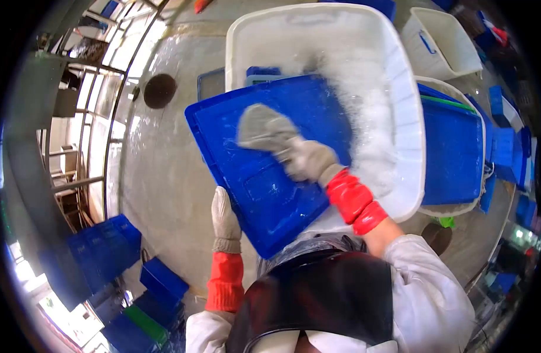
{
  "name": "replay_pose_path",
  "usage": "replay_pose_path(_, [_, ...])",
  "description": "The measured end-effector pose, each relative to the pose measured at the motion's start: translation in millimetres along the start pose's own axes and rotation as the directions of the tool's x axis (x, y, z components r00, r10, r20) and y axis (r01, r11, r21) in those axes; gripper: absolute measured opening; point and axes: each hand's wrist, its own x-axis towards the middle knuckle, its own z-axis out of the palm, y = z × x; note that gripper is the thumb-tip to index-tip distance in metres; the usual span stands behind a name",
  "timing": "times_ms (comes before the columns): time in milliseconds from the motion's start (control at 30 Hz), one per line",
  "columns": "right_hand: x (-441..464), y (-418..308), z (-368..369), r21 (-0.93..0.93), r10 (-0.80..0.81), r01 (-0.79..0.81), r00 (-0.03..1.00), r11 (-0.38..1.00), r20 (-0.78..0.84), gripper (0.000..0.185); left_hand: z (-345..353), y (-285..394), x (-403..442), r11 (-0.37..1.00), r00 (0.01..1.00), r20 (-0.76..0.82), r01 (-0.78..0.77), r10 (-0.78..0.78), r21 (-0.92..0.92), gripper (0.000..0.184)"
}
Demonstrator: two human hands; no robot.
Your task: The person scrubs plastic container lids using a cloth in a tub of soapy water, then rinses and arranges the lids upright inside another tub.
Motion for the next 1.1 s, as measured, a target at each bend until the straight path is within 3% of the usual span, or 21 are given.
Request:
replay_pose_path(33, [-3.2, 40.4, 3.5, -0.002, 0.13, -0.131, 0.987, 0.991, 0.09, 0.03, -0.9, 10.6, -0.9, 1.0, 1.0, -0.024, 0.016, -0.016, -0.003, 0.053])
replay_pose_path(67, [-14.6, 54.8, -10.0, 0.065, 0.367, -0.372, 0.927, 0.926, 0.081, 0.033, -3.5, 18.1, 2.0, 0.995, 0.999, -0.004, 0.052, -0.052, 0.081, 0.052])
replay_pose_path(133, [-42.0, 70.0, -20.6, 0.1, 0.594, -0.606, 0.795, 0.789, 0.122, 0.036, -2.2, 21.6, 15.1, 0.985, 0.994, 0.067, 0.072, -0.084, 0.159, 0.05])
replay_pose_path(167, [-58.4, 75.6, -18.6, -0.527, 0.295, -0.167, 0.941, 0.833, 0.168, 0.037, 2.8, 21.0, 27.1, 0.981, 0.991, 0.093, 0.074, -0.092, 0.177, 0.051])
replay_pose_path(200, [-66.5, 74.4, -12.1, -0.739, 0.167, 0.123, 0.937, 0.663, 0.306, 0.037, 6.8, 19.8, 45.1, 0.979, 0.988, 0.122, 0.069, -0.093, 0.191, 0.051])
replay_pose_path(233, [-74.9, 73.5, -5.5, -0.838, 0.033, 0.389, 0.901, 0.383, 0.433, 0.038, 14.5, 13.6, 61.1, 0.963, 0.993, 0.087, 0.055, -0.081, 0.265, 0.052])
replay_pose_path(267, [-85.8, 64.6, 8.2, -0.769, 0.226, 0.234, 0.869, 0.595, 0.439, 0.035, 16.0, 10.0, 73.6, 0.949, 0.994, 0.058, 0.071, -0.093, 0.306, 0.053])
replay_pose_path(333, [-105.3, 19.5, 15.3, -0.472, 0.284, -0.05, 0.851, 0.88, 0.441, 0.028, 19.4, 8.4, 97.0, 0.915, 0.996, 0.058, 0.043, -0.073, 0.402, 0.051])
replay_pose_path(400, [-87.7, -39.3, 7.4, -0.405, 0.001, 0.215, 0.882, 0.889, 0.471, 0.023, 24.5, 13.2, 109.6, 0.891, 0.995, 0.086, 0.003, -0.047, 0.453, 0.048])
replay_pose_path(467, [-50.9, -92.1, 0.8, -0.219, -0.287, 0.433, 0.825, 0.874, 0.488, 0.023, 31.2, 19.2, 115.1, 0.775, 0.995, 0.044, 0.04, -0.087, 0.631, 0.057])
replay_pose_path(500, [-31.5, -114.9, -6.5, 0.117, -0.378, 0.359, 0.867, 0.926, 0.325, 0.024, 27.0, 19.5, 112.6, 0.772, 0.995, 0.045, 0.038, -0.086, 0.634, 0.057])
replay_pose_path(567, [13.1, -131.0, 12.1, 0.348, -0.284, 0.245, 0.957, 0.905, 0.063, 0.023, 11.4, 25.2, 103.2, 0.876, 0.987, 0.153, -0.028, -0.052, 0.482, 0.058])
replay_pose_path(600, [38.2, -129.3, 12.9, 0.199, -0.384, 0.383, 0.923, 0.902, -0.038, 0.023, 4.4, 29.3, 97.4, 0.902, 0.981, 0.192, -0.05, -0.037, 0.428, 0.058])
replay_pose_path(633, [63.7, -121.5, 13.5, 0.032, -0.486, 0.492, 0.866, 0.87, -0.116, 0.024, -1.8, 38.4, 86.3, 0.899, 0.988, 0.126, 0.025, -0.088, 0.438, 0.053])
replay_pose_path(700, [111.8, -91.9, 17.5, -0.185, -0.503, 0.483, 0.861, 0.856, -0.078, 0.031, -10.9, 60.1, 59.4, 0.881, 0.981, -0.011, 0.176, -0.191, 0.439, 0.047])
replay_pose_path(767, [141.4, -42.9, 16.9, -0.103, -0.322, 0.316, 0.945, 0.943, -0.05, 0.031, -12.7, 88.1, 27.9, 0.935, 0.989, -0.045, 0.151, -0.144, 0.322, 0.046])
replay_pose_path(833, [139.2, -4.8, -2.4, 0.103, -0.081, 0.082, 0.997, 0.991, -0.01, 0.032, -16.8, 111.9, 6.0, 0.904, 0.986, -0.151, 0.129, -0.073, 0.408, 0.035])
replay_pose_path(933, [71.9, 62.8, 3.4, -0.268, -0.044, 0.103, 0.975, 0.958, 0.216, 0.027, -49.1, 124.3, -16.7, 0.92, 0.982, -0.189, 0.058, 0.018, 0.388, 0.036])
replay_pose_path(1033, [-20.0, 70.1, -0.5, -0.441, 0.162, 0.147, 0.791, 0.885, 0.59, 0.024, -50.3, 146.1, -41.3, 0.919, 0.966, -0.251, 0.051, 0.053, 0.391, 0.034])
replay_pose_path(1067, [-50.4, 66.1, -5.7, -0.618, -0.103, 0.534, 0.798, 0.577, 0.594, 0.025, -51.6, 153.4, -48.2, 0.903, 0.962, -0.249, 0.006, 0.112, 0.43, 0.033])
replay_pose_path(1100, [-70.2, 57.2, -15.9, -0.676, -0.209, 0.648, 0.758, 0.351, 0.618, 0.026, -48.9, 161.6, -53.7, 0.881, 0.956, -0.238, -0.041, 0.172, 0.471, 0.033])
